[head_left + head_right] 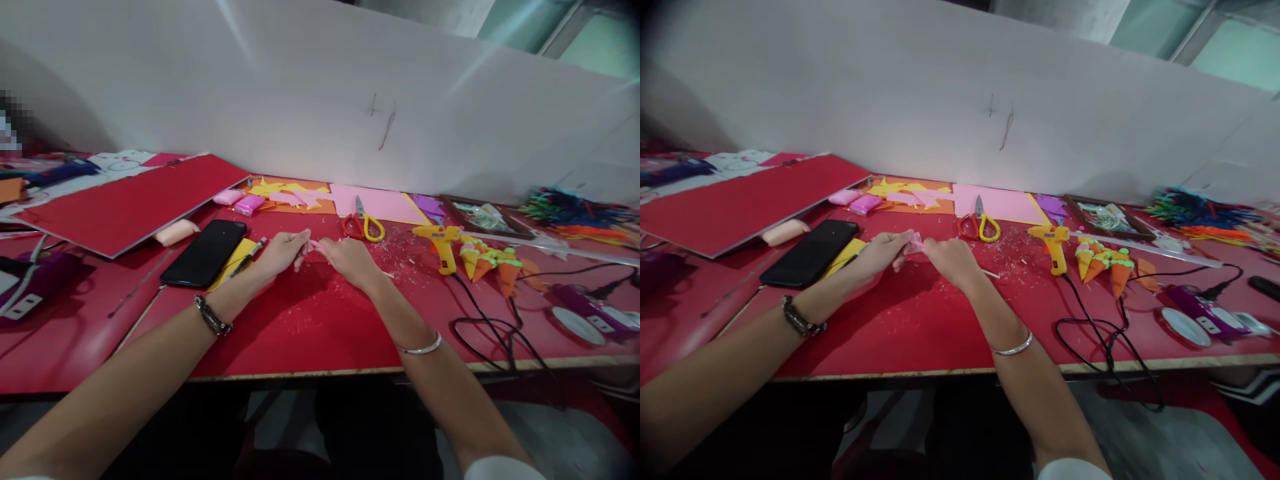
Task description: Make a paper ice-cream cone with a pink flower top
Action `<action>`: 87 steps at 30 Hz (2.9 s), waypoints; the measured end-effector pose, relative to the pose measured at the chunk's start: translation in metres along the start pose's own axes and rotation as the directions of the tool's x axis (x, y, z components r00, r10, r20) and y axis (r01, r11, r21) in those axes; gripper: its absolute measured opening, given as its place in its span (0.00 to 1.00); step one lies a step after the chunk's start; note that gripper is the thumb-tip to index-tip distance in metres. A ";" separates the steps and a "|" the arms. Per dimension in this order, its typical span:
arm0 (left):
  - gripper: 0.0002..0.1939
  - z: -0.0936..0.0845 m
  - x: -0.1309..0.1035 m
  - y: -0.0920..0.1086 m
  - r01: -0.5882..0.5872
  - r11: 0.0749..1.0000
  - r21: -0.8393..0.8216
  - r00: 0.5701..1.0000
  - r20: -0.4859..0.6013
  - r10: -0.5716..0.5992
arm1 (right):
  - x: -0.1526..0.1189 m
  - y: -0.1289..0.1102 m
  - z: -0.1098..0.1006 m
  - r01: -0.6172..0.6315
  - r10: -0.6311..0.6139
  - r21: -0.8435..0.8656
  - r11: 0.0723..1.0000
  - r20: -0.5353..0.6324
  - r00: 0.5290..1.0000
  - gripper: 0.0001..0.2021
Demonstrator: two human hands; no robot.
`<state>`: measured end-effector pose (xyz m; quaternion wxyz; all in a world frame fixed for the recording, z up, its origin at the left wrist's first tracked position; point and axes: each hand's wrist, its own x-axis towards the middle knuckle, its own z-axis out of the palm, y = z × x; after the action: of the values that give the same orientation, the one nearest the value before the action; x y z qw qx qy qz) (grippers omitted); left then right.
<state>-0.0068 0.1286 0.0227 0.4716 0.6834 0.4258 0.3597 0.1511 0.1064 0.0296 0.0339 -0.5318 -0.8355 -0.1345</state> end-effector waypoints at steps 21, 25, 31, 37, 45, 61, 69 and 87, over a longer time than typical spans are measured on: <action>0.22 0.000 0.000 -0.003 -0.012 1.000 0.019 1.000 0.020 0.011 | 0.001 0.007 0.002 0.057 -0.059 -0.098 0.994 -0.018 0.998 0.19; 0.21 -0.001 0.002 -0.004 -0.029 1.000 0.005 0.999 0.037 0.029 | 0.001 0.007 0.000 0.037 -0.040 -0.106 0.994 -0.033 0.999 0.19; 0.21 -0.001 0.000 0.000 -0.039 0.999 0.033 0.999 0.025 0.038 | 0.000 0.005 -0.002 0.007 -0.010 -0.066 0.998 -0.054 0.998 0.21; 0.21 0.002 0.000 0.001 -0.065 0.992 0.104 0.998 0.034 0.062 | -0.004 0.011 -0.004 0.015 -0.011 0.080 0.997 -0.051 0.999 0.21; 0.20 -0.010 0.002 -0.008 -0.320 0.837 0.445 0.935 0.006 0.354 | -0.006 0.029 -0.002 -0.112 0.134 0.119 0.987 -0.193 0.972 0.20; 0.21 -0.018 0.006 -0.014 -0.275 0.661 0.699 0.947 0.079 0.311 | -0.008 0.051 0.016 -0.265 0.310 0.423 0.867 -0.041 0.950 0.10; 0.21 -0.021 0.006 -0.015 -0.105 0.583 0.806 0.960 -0.071 0.271 | -0.006 0.055 0.020 -0.154 0.218 0.500 0.852 -0.072 0.973 0.09; 0.18 -0.012 0.005 -0.023 -0.032 0.576 0.817 0.961 -0.133 0.242 | -0.005 0.049 0.015 -0.111 0.319 0.663 0.741 -0.201 0.926 0.13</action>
<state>-0.0215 0.1415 0.0050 0.0275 0.8071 0.5392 0.2392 0.1985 0.1257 0.0236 0.3553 -0.5549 -0.7475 0.0837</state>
